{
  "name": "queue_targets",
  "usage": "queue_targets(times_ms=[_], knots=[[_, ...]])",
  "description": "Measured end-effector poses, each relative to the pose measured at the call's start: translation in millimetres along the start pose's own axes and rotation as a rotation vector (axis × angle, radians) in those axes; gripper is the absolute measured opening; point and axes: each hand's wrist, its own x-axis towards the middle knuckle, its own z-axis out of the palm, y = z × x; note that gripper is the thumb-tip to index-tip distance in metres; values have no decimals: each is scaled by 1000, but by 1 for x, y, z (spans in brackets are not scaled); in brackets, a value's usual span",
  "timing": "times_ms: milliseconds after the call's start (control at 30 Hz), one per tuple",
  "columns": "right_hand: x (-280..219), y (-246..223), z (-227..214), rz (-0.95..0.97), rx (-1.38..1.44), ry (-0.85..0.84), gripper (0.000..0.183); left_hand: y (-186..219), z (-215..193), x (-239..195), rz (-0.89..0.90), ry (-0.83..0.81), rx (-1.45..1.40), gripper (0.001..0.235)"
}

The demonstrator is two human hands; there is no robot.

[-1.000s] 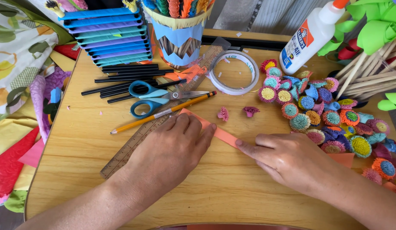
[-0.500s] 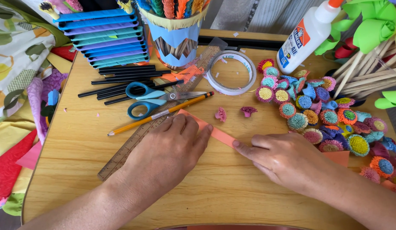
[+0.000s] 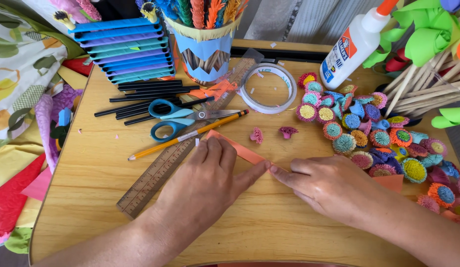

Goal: Measuring, marking, and cutting a strip of orange paper for a craft project

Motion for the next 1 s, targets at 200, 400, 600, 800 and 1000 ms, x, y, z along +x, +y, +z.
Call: queue_targets(times_ms=[200, 400, 600, 800, 1000], knots=[[-1, 0, -3, 6, -14, -31, 35, -15, -3, 5, -3, 92, -89, 26], [-3, 0, -6, -6, -10, -52, 30, -23, 2, 5, -7, 19, -44, 14], [-5, 0, -10, 9, -1, -82, 36, -55, 3, 7, -87, 230, -143, 9], [-5, -2, -16, -4, 32, -117, 41, -58, 18, 7, -145, 226, -359, 18], [-2, -11, -13, 26, 7, -100, 43, -72, 8, 9, -183, 106, -725, 18]])
